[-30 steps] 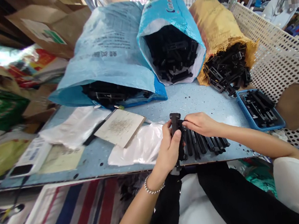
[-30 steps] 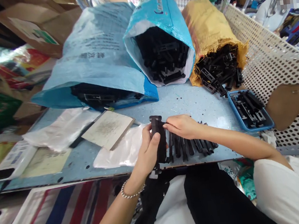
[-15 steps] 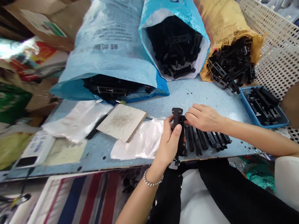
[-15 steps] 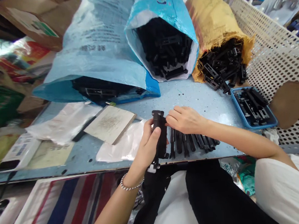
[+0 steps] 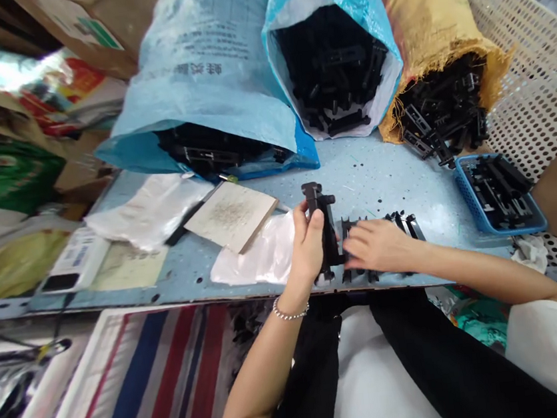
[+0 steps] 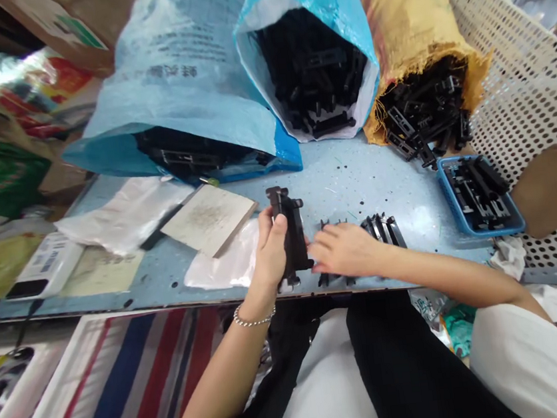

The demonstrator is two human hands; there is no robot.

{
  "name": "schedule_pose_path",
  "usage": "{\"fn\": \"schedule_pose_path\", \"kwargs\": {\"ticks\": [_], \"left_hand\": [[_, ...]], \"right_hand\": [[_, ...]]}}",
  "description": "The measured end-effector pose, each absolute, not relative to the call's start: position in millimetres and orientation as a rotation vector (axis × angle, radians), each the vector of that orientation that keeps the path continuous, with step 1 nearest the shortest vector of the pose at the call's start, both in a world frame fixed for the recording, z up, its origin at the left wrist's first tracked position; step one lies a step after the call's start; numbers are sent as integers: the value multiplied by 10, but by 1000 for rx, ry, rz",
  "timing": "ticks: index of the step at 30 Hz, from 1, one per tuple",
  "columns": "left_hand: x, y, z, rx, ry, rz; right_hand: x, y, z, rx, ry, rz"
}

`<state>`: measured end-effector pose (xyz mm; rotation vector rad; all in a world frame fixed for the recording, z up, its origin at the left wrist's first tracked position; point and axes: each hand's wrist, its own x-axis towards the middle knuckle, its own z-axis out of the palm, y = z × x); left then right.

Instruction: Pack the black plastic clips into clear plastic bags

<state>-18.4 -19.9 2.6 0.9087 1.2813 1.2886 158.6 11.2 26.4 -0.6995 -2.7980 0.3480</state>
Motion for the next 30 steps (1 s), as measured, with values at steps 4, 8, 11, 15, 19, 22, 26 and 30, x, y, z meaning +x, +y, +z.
{"fn": "schedule_pose_path", "kwargs": {"ticks": [4, 8, 11, 15, 19, 22, 26, 30], "left_hand": [[-144, -154, -68, 902, 1268, 1229], [-145, -187, -394, 995, 1322, 1182], [-202, -243, -696, 1172, 1492, 1147], [-143, -275, -988, 1268, 1580, 1026], [47, -264, -1026, 1000, 1462, 1167], [178, -349, -884, 725, 1334, 1301], [278, -552, -661, 716, 1343, 1412], [31, -643, -594, 1095, 1484, 1397]], "right_hand": [[1545, -71, 31, -440, -2915, -11], [1673, -91, -130, -634, -2956, 121], [1997, -96, -193, -1051, -2843, 195], [2493, -83, -402, -1689, -2610, 249], [2626, -90, -479, -1715, -2516, 427], [2374, -247, -310, -1533, -2271, 659], [1863, -549, -184, -1294, -2030, 1329], [1627, -600, -339, -1380, -1669, 1589]]}}
